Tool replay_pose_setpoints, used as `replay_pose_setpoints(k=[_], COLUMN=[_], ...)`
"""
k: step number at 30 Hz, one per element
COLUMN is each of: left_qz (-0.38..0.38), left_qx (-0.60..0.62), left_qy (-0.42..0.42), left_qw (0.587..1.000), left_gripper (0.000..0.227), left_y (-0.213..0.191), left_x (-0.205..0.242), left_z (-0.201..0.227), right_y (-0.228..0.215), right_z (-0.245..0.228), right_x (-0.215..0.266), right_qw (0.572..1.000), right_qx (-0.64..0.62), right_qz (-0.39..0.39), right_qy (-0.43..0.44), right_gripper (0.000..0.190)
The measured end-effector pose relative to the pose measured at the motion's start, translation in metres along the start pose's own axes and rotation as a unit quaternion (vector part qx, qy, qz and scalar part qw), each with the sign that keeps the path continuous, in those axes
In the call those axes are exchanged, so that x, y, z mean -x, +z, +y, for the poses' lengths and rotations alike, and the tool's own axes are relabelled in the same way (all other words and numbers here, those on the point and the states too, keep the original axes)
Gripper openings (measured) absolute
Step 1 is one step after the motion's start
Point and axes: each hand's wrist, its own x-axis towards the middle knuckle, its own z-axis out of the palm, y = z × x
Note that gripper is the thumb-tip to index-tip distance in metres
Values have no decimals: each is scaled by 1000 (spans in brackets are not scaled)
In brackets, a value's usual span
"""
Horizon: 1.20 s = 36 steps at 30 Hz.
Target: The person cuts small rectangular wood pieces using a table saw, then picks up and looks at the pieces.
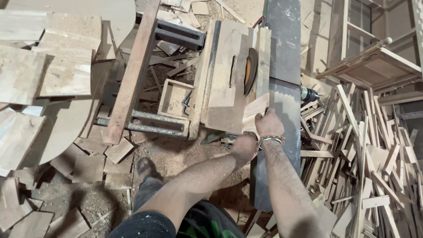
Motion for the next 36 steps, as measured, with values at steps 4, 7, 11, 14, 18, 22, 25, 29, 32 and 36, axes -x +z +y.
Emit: replay_pose_setpoints(k=[4, 7, 11, 14, 18, 22, 25, 29, 32, 36], left_qz=[-17, -32, -43, -63, -52, -46, -54, -28, -12, 12], left_qx=[-119, -119, -110, -110, -30, -26, -79, -73, -45, 14], left_qy=[26, 50, 30, 33, 45, 46, 38, 39, 12, -35], left_qw=[992, 991, 993, 991, 997, 998, 995, 996, 999, 999], left_gripper=[31, 37, 32, 30, 30, 26, 32, 32, 31, 31], left_y=[5, 1, -11, -19, -14, -10, -10, -10, -6, -4], left_x=[-11, -14, -16, -11, -17, -34, -38, -51, -59, -73], left_z=[-2, -7, -2, -1, -6, -12, -11, -13, -18, -18], right_y=[-3, 2, -4, -2, 9, 15, 15, 15, 17, 22], right_z=[6, 5, 13, 18, 13, 12, 10, 5, 3, 2], right_x=[-6, -14, -16, -3, -9, -14, -24, -35, -45, -64], right_qw=[999, 999, 995, 992, 996, 998, 998, 998, 998, 998], right_qx=[-23, -37, -80, -79, -66, -45, -44, -40, -48, -37], right_qz=[-24, -24, -59, -100, -58, -43, -32, -28, -30, -28], right_qy=[6, 12, -31, -12, -21, -23, -29, -30, -31, -46], right_gripper=[48, 49, 59, 69, 59, 55, 56, 55, 54, 54])
